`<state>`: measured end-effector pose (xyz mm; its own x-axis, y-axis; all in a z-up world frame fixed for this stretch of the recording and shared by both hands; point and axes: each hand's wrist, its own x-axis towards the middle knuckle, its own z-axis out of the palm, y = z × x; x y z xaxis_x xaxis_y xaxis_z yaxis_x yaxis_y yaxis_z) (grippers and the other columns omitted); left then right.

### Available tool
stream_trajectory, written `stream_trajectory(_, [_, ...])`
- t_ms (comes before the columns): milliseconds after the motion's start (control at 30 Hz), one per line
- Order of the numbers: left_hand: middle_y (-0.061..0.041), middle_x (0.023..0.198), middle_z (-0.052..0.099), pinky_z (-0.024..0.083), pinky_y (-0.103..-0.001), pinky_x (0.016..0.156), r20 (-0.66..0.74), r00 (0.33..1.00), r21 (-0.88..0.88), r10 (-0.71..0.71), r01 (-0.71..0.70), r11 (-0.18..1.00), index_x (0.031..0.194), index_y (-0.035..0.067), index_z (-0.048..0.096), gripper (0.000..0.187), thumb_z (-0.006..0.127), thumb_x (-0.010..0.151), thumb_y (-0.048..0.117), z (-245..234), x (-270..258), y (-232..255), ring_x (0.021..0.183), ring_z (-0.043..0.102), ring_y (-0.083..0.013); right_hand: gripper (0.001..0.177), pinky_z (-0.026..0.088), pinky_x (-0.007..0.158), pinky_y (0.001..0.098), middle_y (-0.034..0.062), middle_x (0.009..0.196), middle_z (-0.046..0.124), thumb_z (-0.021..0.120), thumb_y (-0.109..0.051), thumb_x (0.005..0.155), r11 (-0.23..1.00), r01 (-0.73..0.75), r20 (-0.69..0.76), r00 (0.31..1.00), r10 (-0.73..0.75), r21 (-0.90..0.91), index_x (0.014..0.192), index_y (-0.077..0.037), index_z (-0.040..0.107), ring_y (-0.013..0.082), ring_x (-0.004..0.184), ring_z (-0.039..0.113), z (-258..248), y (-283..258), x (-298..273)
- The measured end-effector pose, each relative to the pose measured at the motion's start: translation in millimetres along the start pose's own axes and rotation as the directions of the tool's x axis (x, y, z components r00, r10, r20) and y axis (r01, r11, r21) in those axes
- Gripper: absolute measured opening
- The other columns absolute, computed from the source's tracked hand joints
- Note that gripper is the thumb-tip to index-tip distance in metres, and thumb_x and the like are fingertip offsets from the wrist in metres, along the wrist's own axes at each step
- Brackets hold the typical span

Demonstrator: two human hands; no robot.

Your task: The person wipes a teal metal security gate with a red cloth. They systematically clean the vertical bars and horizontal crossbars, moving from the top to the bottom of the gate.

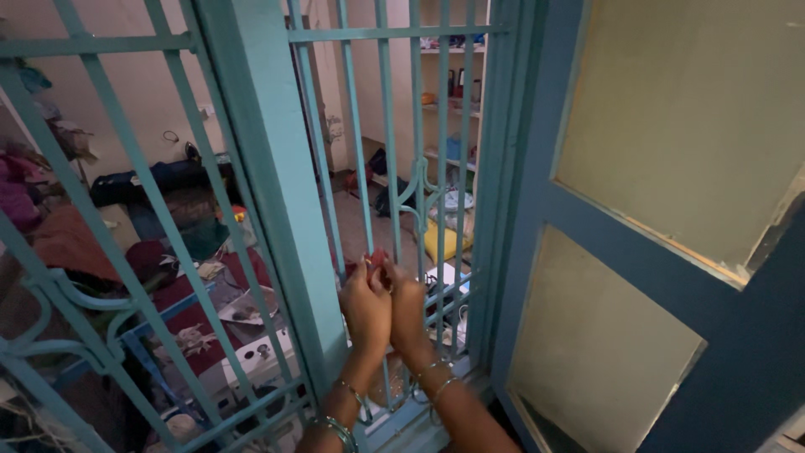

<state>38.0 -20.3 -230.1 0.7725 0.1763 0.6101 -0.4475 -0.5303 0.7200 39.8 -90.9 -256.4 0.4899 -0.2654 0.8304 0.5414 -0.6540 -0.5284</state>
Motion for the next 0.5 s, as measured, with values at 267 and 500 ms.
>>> stream_trajectory(267, [-0.023,0.101,0.074,0.060,-0.044,0.081,0.115,0.992,0.074,-0.061,0.052,0.996,0.123,-0.002,0.066,0.028,0.060,0.098,0.011,3,-5,-7,0.093,0.074,-0.0347,0.038,0.058,0.065,0.0357,0.0194,0.089,0.075,0.066,-0.008,0.089,0.989,-0.133,0.057,0.990,0.130,0.063,0.126,0.003,0.066,0.0226,0.075,0.074,-14,-25,-7])
stream_trajectory(500, [-0.021,0.093,0.075,0.061,-0.046,0.077,0.225,0.952,0.118,-0.209,0.186,0.975,0.101,0.004,0.075,0.022,0.060,0.099,0.019,23,-27,-44,0.087,0.076,-0.0346,0.024,0.056,0.067,0.0387,0.0165,0.091,0.076,0.064,-0.007,0.091,0.956,-0.286,0.160,0.943,0.293,-0.067,0.113,-0.003,0.074,0.0263,0.079,0.074,-5,4,-44])
